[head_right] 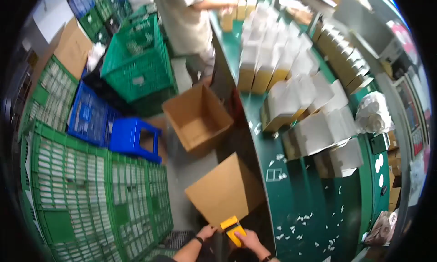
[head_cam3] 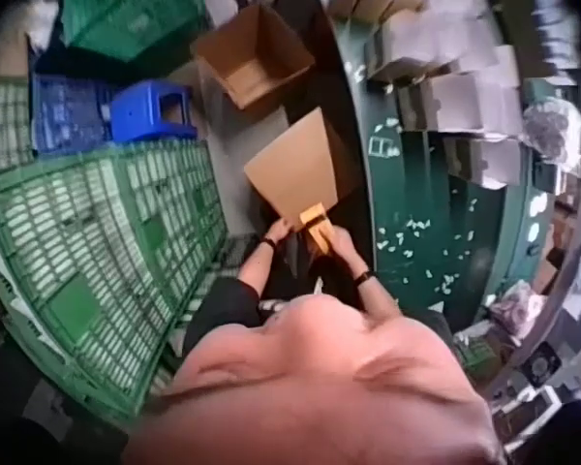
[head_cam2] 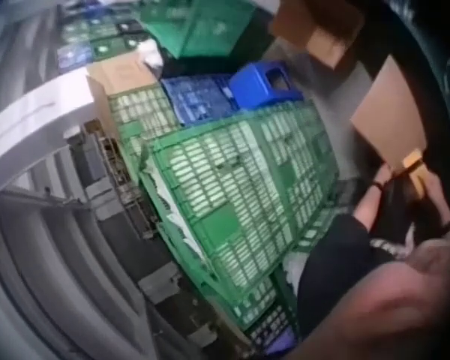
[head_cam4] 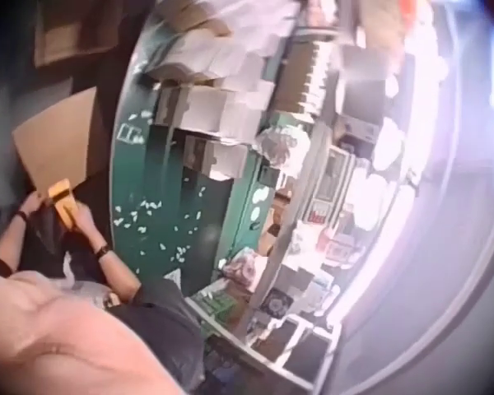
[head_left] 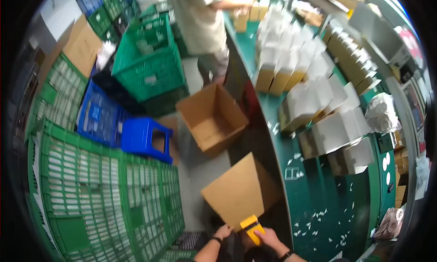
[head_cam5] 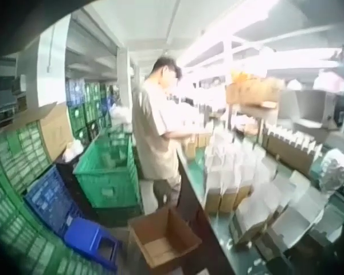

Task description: The person seals a cardboard box using a tape dispenser, then picks up a white bag and places a white box into it before folding the bag.

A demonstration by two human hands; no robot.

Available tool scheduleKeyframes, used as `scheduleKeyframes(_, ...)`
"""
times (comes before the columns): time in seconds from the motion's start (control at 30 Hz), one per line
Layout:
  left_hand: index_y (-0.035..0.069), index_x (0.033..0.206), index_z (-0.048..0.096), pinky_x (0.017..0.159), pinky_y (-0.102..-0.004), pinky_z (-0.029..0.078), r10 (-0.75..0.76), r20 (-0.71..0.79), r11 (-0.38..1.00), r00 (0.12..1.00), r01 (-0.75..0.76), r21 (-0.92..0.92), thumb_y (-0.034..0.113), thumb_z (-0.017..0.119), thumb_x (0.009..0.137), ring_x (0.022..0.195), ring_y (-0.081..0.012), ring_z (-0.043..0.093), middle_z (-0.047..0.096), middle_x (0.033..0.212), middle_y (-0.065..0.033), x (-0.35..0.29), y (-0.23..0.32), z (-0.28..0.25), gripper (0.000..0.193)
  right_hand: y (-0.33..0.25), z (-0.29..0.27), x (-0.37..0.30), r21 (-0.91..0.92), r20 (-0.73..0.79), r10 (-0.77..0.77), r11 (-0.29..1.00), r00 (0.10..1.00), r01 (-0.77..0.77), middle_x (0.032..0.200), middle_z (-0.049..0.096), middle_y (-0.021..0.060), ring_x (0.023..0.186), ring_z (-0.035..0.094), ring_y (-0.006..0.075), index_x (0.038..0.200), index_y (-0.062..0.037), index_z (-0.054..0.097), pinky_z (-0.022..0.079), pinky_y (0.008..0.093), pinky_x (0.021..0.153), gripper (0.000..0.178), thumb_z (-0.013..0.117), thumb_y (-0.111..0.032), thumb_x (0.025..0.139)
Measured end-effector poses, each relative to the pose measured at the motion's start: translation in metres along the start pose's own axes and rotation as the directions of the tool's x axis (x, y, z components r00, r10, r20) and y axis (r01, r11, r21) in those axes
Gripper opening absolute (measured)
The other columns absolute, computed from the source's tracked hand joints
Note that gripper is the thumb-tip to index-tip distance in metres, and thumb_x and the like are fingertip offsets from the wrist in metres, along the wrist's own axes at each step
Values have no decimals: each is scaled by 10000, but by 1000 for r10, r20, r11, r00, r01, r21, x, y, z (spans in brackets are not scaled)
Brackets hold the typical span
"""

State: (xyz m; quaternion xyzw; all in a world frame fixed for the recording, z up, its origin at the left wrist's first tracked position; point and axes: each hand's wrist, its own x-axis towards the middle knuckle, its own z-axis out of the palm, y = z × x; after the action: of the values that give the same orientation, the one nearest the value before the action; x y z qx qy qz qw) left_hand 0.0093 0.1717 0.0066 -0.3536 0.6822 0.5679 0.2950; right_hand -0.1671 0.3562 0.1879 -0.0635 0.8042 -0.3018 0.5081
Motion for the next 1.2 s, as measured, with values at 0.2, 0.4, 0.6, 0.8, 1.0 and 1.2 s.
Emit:
scheduleKeyframes(0.2, 5, 899, 672, 755, -428, 520, 281, -320, 959, 905, -281, 47, 218, 538, 919, 870, -390, 644, 673, 915, -208, -27, 9, -70, 252, -79, 13, 21, 61, 75, -244, 969, 967, 240, 905, 716, 130, 810, 686, 197, 1009, 15, 674, 538, 333, 728, 373, 769, -281, 804)
scheduleKeyframes(0.4, -56, 1077, 667, 918, -331, 514, 125, -298, 745, 946, -288, -602, 190, 493, 1027, 1013, -186, 665, 721, 1011, -109, -88, 80, -159, 305, -91, 44, 37, -25, 194, -340, 936, 920, 351, 855, 702, 152, 748, 700, 262, 965, 10, 686, 534, 341, 697, 450, 846, -325, 708)
scheduleKeyframes(0.6, -55, 1163, 653, 967, -319, 501, 380, -149, 604, 913, -367, -707, 147, 612, 968, 1033, -183, 666, 717, 1058, -116, -120, 96, -187, 284, -115, 58, 48, -199, 270, -385, 874, 883, 442, 759, 652, 159, 680, 666, 316, 899, 10, 671, 513, 350, 647, 475, 869, -348, 656)
scheduleKeyframes(0.8, -39, 1118, 685, 867, -285, 538, 332, -26, 646, 943, -247, -722, 94, 673, 916, 952, -127, 678, 736, 997, -106, -114, 88, -201, 242, -118, 65, 55, -220, 277, -372, 873, 886, 435, 736, 634, 165, 650, 644, 328, 875, 8, 664, 504, 354, 627, 478, 876, -353, 645)
scheduleKeyframes(1.0, -7, 1069, 713, 733, -251, 555, 264, -201, 755, 943, -332, -565, 55, 705, 876, 838, -96, 699, 751, 883, -94, -119, 97, -203, 203, -128, 66, 60, -278, 274, -407, 834, 871, 477, 716, 625, 156, 631, 628, 336, 834, 10, 653, 502, 362, 626, 481, 890, -347, 614)
scheduleKeyframes(1.2, -3, 1028, 727, 674, -256, 566, 309, -262, 751, 915, -403, -522, 59, 726, 856, 761, -123, 719, 753, 859, -95, -141, 118, -210, 183, -117, 63, 61, -299, 227, -614, 695, 756, 654, 659, 594, 127, 597, 601, 325, 746, 7, 610, 510, 377, 665, 480, 898, -341, 584)
